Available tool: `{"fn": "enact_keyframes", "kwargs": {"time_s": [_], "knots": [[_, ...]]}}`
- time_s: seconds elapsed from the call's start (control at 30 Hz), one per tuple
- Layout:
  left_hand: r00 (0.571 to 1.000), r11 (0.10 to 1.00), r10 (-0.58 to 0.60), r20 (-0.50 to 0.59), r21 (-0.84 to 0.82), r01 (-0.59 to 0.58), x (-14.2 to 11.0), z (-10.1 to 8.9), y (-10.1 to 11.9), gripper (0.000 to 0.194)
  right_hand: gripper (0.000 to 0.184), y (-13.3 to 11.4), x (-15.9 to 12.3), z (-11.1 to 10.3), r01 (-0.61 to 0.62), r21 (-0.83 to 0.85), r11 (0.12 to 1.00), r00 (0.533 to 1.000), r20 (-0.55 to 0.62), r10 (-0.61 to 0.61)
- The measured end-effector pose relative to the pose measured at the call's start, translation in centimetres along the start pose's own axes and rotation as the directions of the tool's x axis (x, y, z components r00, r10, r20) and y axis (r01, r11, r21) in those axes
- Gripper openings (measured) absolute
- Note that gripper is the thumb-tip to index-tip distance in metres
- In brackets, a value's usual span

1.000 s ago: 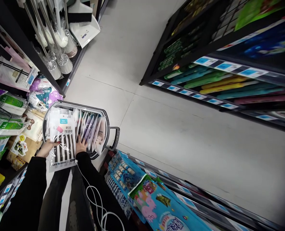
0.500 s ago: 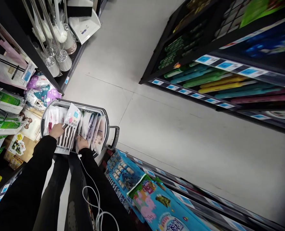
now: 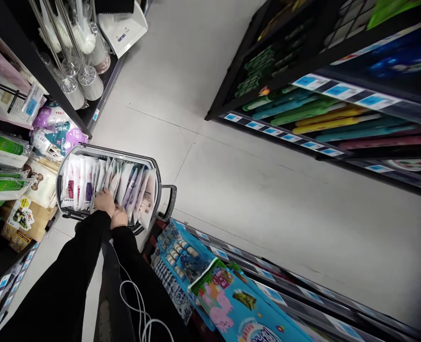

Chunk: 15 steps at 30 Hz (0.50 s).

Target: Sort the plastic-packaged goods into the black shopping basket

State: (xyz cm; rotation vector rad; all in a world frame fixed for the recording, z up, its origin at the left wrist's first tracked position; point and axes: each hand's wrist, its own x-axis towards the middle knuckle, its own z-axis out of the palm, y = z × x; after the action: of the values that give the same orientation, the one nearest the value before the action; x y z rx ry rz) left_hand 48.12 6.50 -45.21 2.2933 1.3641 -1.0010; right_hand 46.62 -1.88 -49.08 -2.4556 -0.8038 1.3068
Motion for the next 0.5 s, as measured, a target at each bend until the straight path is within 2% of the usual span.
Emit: {"fn": "enact_keyframes", "kwargs": {"time_s": [0.13, 0.2, 0.3, 0.4, 0.5], "knots": [[1.000, 0.999, -0.025, 0.003, 0.038, 0.025, 1.4, -0.7, -0.1, 0.037, 0.030, 0.0, -1.0, -0.2, 0.024, 0.009, 1.000, 0.998, -0.061, -0.024], [0.999, 0.999, 0.005, 0.044, 0.036, -0.006, 1.6, -1.3, -0.4, 0.036, 0.032, -0.2, -1.3, -0.3, -0.029, 0.021, 0.999, 0.992, -0.119, 0.031], [0.989, 0.997, 0.056, 0.138, 0.048, -0.063, 0.8, -1.7, -1.0, 0.029, 0.047, -0.7, -0.8, -0.5, -0.162, 0.063, 0.985, 0.970, -0.172, 0.171], [0.973, 0.993, 0.070, 0.220, 0.075, -0.089, -0.3, -1.1, -1.4, 0.025, 0.053, -1.0, 0.8, -0.4, -0.287, 0.104, 0.952, 0.948, -0.113, 0.298], [0.967, 0.991, 0.078, 0.244, 0.084, -0.101, -0.3, 0.1, -1.4, 0.025, 0.039, -0.9, 1.9, -0.5, -0.353, 0.102, 0.930, 0.934, -0.023, 0.357]]}}
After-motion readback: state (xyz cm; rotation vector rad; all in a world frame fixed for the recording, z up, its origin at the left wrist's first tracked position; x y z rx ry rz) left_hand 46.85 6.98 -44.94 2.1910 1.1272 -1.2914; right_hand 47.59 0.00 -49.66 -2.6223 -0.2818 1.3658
